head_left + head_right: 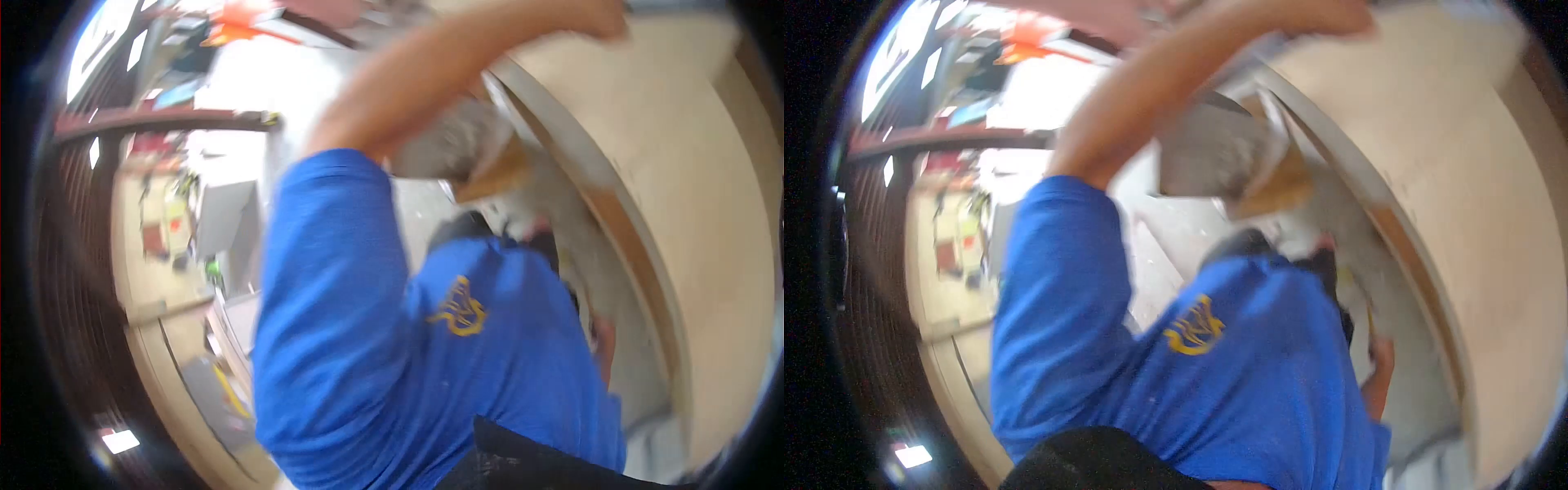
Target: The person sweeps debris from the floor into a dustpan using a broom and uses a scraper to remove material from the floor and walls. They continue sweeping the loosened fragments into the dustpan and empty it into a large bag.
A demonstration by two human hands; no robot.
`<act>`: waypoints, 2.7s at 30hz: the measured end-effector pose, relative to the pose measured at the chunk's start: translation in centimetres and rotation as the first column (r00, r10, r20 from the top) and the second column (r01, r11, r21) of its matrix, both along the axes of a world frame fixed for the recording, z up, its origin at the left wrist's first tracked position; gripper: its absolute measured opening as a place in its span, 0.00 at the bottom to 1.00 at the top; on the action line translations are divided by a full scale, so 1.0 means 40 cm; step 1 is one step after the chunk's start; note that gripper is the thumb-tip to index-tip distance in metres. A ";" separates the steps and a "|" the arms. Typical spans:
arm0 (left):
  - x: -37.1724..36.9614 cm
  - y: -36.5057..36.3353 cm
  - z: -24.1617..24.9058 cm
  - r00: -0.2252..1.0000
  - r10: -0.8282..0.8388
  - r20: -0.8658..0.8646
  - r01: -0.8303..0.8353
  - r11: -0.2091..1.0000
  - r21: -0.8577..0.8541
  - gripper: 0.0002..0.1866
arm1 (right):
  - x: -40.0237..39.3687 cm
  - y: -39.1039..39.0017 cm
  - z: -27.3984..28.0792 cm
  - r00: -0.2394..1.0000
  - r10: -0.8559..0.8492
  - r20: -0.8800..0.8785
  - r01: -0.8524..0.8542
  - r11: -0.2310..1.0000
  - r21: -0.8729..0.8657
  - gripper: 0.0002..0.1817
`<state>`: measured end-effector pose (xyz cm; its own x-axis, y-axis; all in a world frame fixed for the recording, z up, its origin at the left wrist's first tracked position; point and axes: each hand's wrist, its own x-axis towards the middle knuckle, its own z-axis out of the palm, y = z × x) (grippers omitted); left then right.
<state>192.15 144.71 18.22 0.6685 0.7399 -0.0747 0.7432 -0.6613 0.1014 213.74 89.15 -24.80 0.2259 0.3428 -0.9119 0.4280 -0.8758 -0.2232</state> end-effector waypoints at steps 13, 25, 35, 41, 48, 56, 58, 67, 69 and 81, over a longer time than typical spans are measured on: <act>-0.688 -0.439 0.521 0.369 0.611 0.701 -0.713 0.670 -0.208 0.11 | -0.051 0.321 0.172 0.877 0.426 -0.220 -0.383 0.899 0.214 0.11; -1.075 -1.757 0.203 -0.393 -0.114 0.912 -0.890 0.297 -0.346 0.18 | -0.457 0.419 0.602 0.305 0.928 -0.214 -0.757 0.373 0.536 0.15; -1.144 -2.274 -0.391 -0.714 -0.115 0.690 -0.676 -0.144 -0.723 0.06 | -0.965 0.238 0.462 0.176 0.877 -0.448 -0.933 0.294 0.209 0.08; -1.181 -2.713 -0.671 -0.739 -0.060 0.671 -0.420 -0.738 -0.528 0.16 | -1.312 -0.018 0.500 0.195 0.563 -0.803 -0.917 0.394 0.054 0.22; -1.277 -3.283 -0.674 -0.654 -0.575 0.492 0.043 -0.677 -0.735 0.12 | -1.972 -0.416 0.352 -0.439 0.891 -0.115 -0.849 -0.369 0.378 0.14; -1.407 -3.798 -0.613 -0.330 -0.751 0.572 0.105 -0.631 -0.769 0.10 | -2.672 -1.278 0.454 -0.700 0.714 0.021 -0.493 -0.504 0.710 0.19; -1.506 -3.926 -0.595 -0.260 -0.757 0.600 0.089 -0.637 -0.766 0.10 | -2.796 -1.516 0.465 -0.778 0.626 0.049 -0.403 -0.557 0.726 0.20; -2.065 -4.313 -0.682 -0.388 -0.731 0.561 0.059 -0.627 -0.777 0.13 | -2.943 -2.331 0.610 -0.952 0.192 0.238 0.009 -0.760 0.650 0.21; -2.178 -4.375 -0.747 -0.369 -0.741 0.562 0.026 -0.612 -0.790 0.14 | -2.994 -2.426 0.595 -0.947 0.212 0.241 0.022 -0.708 0.706 0.18; -2.798 -4.628 -0.854 -0.540 -0.771 0.338 -0.217 -0.260 -0.941 0.19 | -3.479 -3.007 0.229 -0.964 0.267 0.010 -0.091 -0.361 0.928 0.39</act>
<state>80.24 -40.39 -15.96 -0.5821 -0.6645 -0.4685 -0.1753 -0.4601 0.8704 74.57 -31.13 -15.65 -0.4779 -0.8782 -0.0186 -0.3892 0.2307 -0.8918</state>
